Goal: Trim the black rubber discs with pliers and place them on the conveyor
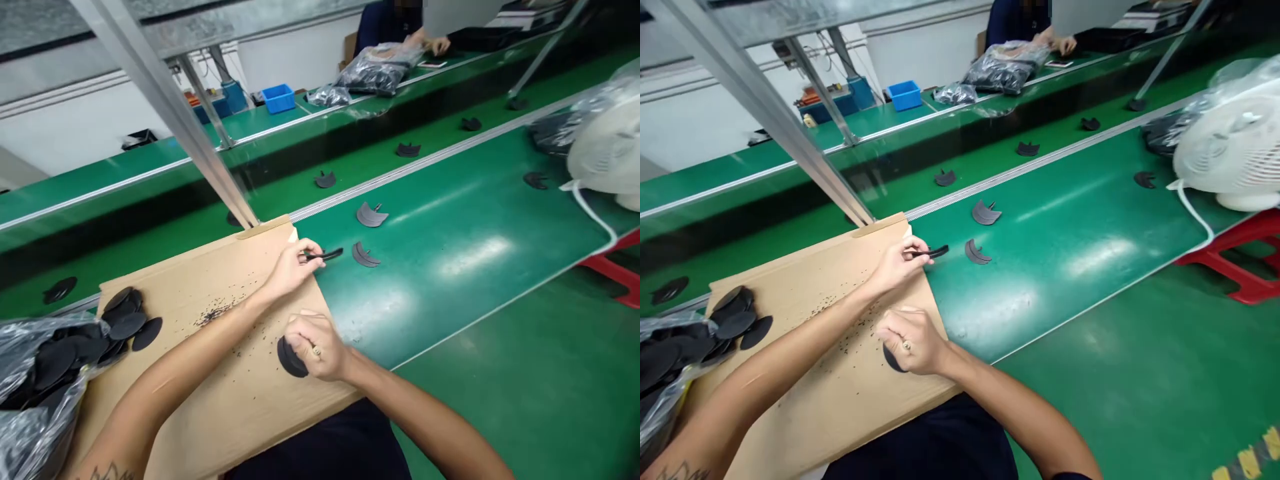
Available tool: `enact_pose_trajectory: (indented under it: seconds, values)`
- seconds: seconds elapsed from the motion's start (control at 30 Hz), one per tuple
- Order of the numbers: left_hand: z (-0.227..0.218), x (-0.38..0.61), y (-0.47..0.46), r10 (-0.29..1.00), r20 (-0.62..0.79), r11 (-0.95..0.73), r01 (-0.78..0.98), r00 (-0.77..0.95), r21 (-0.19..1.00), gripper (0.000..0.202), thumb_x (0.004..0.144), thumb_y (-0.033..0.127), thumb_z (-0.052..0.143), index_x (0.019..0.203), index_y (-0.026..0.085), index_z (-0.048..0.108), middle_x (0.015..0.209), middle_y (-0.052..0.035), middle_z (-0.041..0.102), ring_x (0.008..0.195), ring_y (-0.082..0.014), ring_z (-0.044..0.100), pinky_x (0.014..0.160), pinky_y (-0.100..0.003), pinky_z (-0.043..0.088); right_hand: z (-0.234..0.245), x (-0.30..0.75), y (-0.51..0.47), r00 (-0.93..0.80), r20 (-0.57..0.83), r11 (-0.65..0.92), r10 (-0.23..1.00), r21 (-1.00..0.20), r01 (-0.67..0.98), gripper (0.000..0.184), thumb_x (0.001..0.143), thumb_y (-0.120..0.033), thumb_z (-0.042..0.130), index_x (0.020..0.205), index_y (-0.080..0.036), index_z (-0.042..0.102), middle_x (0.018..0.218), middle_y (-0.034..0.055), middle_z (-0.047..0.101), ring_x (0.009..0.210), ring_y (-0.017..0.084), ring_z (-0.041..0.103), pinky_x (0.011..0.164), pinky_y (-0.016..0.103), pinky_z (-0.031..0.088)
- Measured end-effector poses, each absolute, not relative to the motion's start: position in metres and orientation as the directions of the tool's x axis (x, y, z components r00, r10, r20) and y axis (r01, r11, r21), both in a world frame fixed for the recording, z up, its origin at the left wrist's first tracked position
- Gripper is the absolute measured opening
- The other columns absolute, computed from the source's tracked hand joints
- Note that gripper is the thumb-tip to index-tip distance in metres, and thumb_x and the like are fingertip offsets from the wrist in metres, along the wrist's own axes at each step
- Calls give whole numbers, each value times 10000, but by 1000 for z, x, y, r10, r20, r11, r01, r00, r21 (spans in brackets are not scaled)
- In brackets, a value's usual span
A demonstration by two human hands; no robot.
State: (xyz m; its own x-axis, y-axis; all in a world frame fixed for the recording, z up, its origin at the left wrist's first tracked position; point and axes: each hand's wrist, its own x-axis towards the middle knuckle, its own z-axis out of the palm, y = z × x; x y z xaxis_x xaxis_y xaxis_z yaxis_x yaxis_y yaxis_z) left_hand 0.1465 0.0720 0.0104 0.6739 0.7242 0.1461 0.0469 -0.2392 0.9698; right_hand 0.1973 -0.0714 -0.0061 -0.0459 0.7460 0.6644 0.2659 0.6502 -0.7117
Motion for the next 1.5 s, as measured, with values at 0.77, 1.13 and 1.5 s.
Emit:
enact_pose_trajectory:
  seconds: [0.77, 1.13, 1.5]
  values:
    - [-19, -11, -23, 506, 391, -707, 110, 769, 698, 186, 1020, 188, 513, 1121, 165, 668, 953, -66, 656, 809, -137, 615, 714, -254, 522, -12, 188, -64, 91, 551, 547, 829, -834, 66, 258, 1071, -324, 460, 860, -217, 561, 651, -20, 492, 548, 142, 503, 531, 288, 421]
    - [-29, -3, -18, 367, 512, -914, 197, 777, 356, 200, 1026, 159, 529, 1160, 177, 677, 1079, -72, 700, 915, -147, 644, 771, -268, 518, -9, 188, -64, 59, 547, 542, 835, -837, 77, 268, 1080, -319, 444, 853, -209, 534, 657, -19, 495, 561, 136, 514, 539, 285, 424]
    - [-25, -2, -20, 245, 528, -967, 167, 813, 191, 225, 1029, 127, 487, 1199, 89, 629, 1155, -153, 732, 1072, -214, 714, 893, -328, 617, -9, 189, -61, 36, 560, 560, 828, -828, 17, 279, 1079, -325, 456, 834, -208, 518, 674, -12, 513, 575, 129, 502, 556, 287, 421]
